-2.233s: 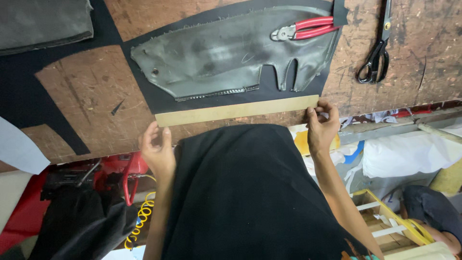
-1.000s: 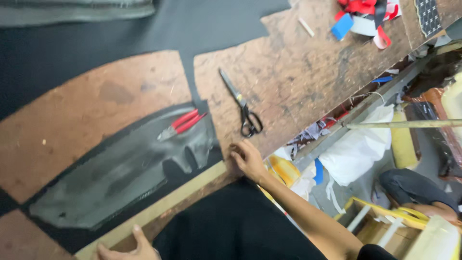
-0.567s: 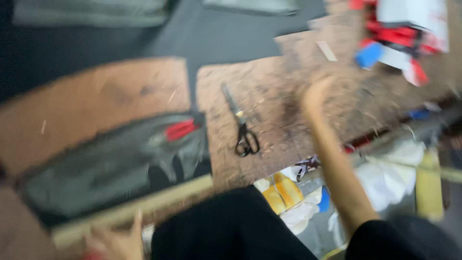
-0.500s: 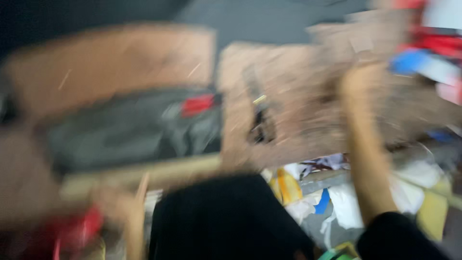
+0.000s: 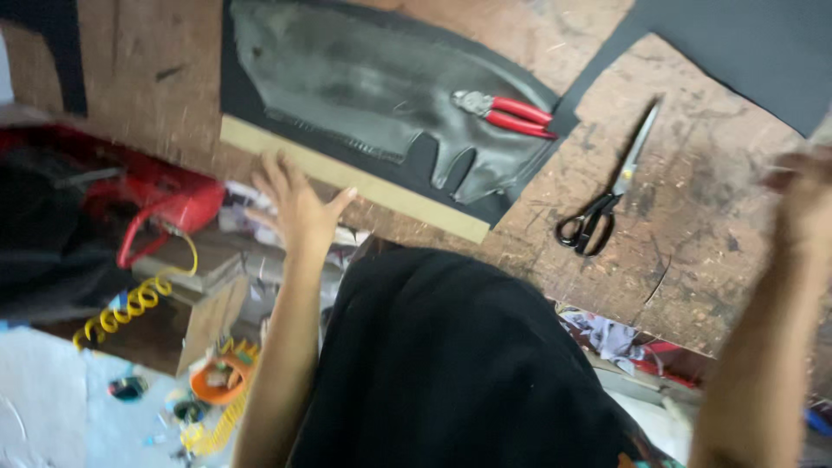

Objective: The person cuts dark leather or vinyl pieces with scissors on a workbench, following previously drawn outlines. They move finished pieces aside, reposition the material, trace new outlines with a marking tool, and continue cutting out pattern pieces one at a time.

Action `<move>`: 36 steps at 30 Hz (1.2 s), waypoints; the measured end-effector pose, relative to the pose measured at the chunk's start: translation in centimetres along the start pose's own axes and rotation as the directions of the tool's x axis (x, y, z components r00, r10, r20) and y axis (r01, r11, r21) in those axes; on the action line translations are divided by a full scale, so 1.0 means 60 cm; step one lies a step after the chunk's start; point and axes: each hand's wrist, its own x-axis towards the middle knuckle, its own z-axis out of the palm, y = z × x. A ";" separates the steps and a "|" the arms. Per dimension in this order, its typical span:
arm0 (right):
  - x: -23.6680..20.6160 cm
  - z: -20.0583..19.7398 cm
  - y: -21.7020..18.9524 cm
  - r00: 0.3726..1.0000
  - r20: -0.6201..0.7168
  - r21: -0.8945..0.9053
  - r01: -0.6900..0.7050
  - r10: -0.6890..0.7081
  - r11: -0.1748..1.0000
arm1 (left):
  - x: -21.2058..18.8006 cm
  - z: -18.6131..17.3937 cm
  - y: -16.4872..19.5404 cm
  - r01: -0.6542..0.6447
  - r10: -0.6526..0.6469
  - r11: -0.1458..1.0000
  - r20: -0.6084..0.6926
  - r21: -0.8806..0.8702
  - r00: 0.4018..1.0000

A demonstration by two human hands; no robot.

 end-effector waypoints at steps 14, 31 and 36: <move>-0.328 0.532 -0.730 0.318 0.391 0.587 0.636 -0.864 0.500 | 0.005 -0.003 -0.015 0.017 -0.021 0.995 -0.042 -0.101 0.999; -0.299 0.489 -0.659 0.140 0.595 0.364 0.831 -0.792 0.421 | 0.010 0.001 -0.022 -0.032 0.029 0.998 -0.055 -0.055 0.998; -0.280 0.321 -0.507 0.207 0.724 0.250 0.810 -0.657 0.530 | 0.011 0.001 -0.024 -0.049 0.047 0.997 -0.033 -0.054 0.998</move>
